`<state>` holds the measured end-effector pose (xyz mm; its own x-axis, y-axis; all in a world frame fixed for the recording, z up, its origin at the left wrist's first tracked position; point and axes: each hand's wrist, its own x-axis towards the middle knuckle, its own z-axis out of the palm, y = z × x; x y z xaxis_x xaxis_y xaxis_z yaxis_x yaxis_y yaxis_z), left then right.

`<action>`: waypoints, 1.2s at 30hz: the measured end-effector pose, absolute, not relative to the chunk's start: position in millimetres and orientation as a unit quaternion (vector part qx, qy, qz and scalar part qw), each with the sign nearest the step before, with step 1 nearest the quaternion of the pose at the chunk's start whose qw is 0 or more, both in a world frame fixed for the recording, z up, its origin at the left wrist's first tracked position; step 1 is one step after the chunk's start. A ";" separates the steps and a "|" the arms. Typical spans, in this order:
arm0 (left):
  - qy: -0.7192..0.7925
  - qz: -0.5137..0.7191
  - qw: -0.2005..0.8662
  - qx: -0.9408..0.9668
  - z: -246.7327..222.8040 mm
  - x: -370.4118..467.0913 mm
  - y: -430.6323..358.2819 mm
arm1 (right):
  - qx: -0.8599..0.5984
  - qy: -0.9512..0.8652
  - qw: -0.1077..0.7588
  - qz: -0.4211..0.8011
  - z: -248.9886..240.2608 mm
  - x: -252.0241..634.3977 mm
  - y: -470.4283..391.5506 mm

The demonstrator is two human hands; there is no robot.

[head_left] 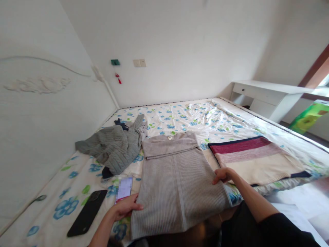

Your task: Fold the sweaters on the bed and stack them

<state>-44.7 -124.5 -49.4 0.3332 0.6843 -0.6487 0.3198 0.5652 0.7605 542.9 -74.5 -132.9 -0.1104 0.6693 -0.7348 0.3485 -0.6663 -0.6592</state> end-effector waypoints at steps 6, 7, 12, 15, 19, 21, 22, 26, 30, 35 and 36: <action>0.640 -0.006 0.578 0.506 -66.4 -60.7 -134.3 | -0.617 -0.406 -0.106 0.666 -129.0 551.9 -85.7; 0.655 -0.006 0.559 0.509 -69.0 -59.8 -131.5 | -0.623 -0.413 -0.111 0.655 -128.9 550.2 -83.8; 0.692 -0.008 0.503 0.518 -73.5 -47.2 -115.9 | -0.674 -0.466 -0.015 0.573 -133.0 541.5 -69.7; 0.707 -0.084 0.463 0.528 -77.6 -47.3 -116.9 | -0.688 -0.463 -0.075 0.553 -136.8 540.5 -65.8; 0.701 -0.148 0.480 0.506 -81.7 -55.8 -123.7 | -0.686 -0.447 -0.078 0.569 -135.1 543.6 -64.8; 0.689 -0.166 0.495 0.503 -79.2 -58.3 -125.3 | -0.661 -0.450 -0.033 0.600 -131.6 546.1 -64.9; 0.679 -0.176 0.504 0.503 -76.7 -58.7 -125.6 | -0.645 -0.450 -0.020 0.617 -129.8 547.2 -65.1; 0.624 -0.224 0.546 0.513 -65.6 -59.2 -129.0 | -0.616 -0.431 -0.122 0.648 -126.7 550.6 -68.2; 0.609 -0.230 0.557 0.515 -63.1 -67.3 -140.2 | -0.628 -0.423 -0.230 0.611 -126.7 555.5 -73.3; 0.615 -0.198 0.577 0.499 -73.4 -79.0 -156.2 | -0.642 -0.433 -0.242 0.584 -122.7 560.8 -80.6; 0.619 -0.186 0.577 0.500 -75.9 -79.6 -158.8 | -0.643 -0.438 -0.241 0.580 -121.7 560.3 -82.2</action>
